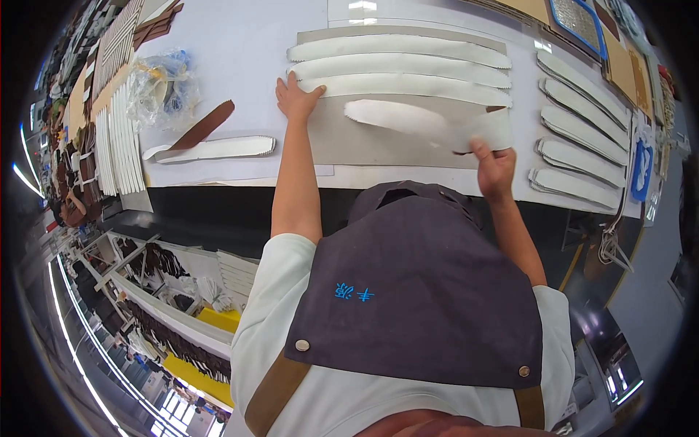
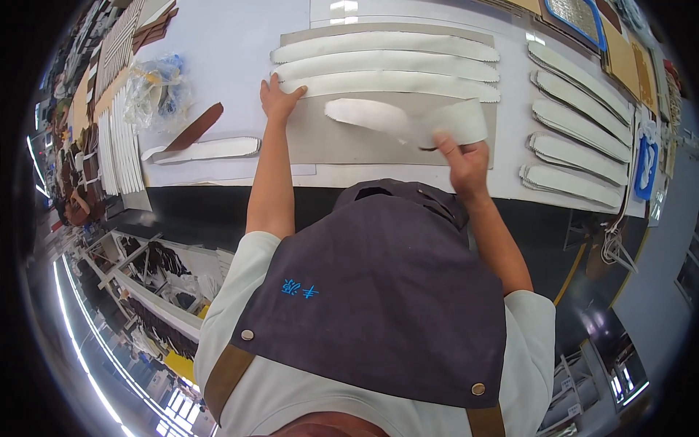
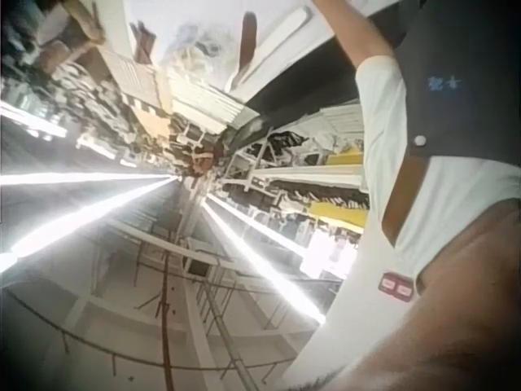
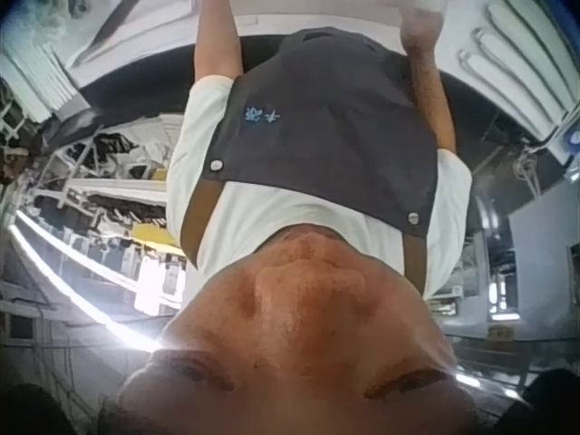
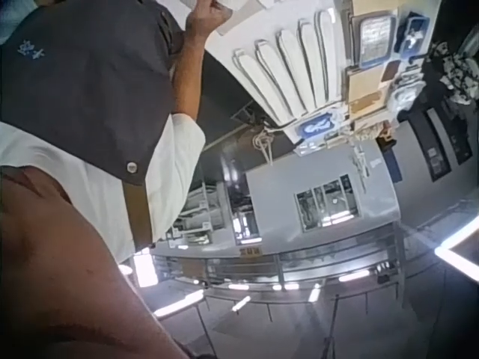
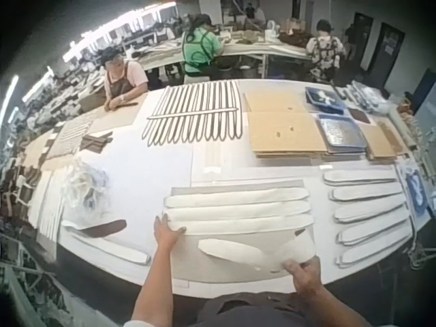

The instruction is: Lining and preparing curved leather or synthetic straps on a workshop table.

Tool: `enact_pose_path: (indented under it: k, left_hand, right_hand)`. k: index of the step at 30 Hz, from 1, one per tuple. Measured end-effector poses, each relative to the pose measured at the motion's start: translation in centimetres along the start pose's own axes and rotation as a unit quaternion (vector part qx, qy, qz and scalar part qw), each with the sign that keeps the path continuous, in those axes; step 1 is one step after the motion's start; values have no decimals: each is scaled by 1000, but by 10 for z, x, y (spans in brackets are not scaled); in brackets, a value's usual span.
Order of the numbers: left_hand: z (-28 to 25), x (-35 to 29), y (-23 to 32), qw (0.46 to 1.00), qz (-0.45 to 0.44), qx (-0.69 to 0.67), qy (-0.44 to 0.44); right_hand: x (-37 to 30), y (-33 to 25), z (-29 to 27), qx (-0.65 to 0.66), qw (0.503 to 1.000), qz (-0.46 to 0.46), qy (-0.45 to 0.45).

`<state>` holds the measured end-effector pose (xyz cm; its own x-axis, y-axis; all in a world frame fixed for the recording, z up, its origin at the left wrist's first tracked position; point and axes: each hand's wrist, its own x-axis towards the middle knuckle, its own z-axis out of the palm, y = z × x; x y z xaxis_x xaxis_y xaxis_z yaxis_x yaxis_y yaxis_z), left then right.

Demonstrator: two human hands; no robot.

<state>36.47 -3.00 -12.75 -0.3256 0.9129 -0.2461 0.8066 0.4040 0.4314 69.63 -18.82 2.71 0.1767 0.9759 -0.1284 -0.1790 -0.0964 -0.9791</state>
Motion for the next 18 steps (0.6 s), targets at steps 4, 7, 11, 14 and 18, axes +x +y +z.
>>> enact_pose_path:
  k: [4,7,11,14,18]
  left_hand:
    - [-1,0,-6,1000,17,8,-3]
    - [-2,-2,-10,1000,7,21,2]
    - [-1,-2,1,1000,12,16,-6]
    - [-2,-2,-2,1000,9,20,-3]
    - [-6,-6,19,995,25,94,24]
  right_hand:
    - [25,-12,-59,249,964,-69,58]
    - [36,-75,-89,390,914,-99,52]
    - [32,-136,-161,348,915,-199,-50]
    - [19,-167,-198,253,926,-272,60]
    - [0,-182,-200,247,936,-204,146]
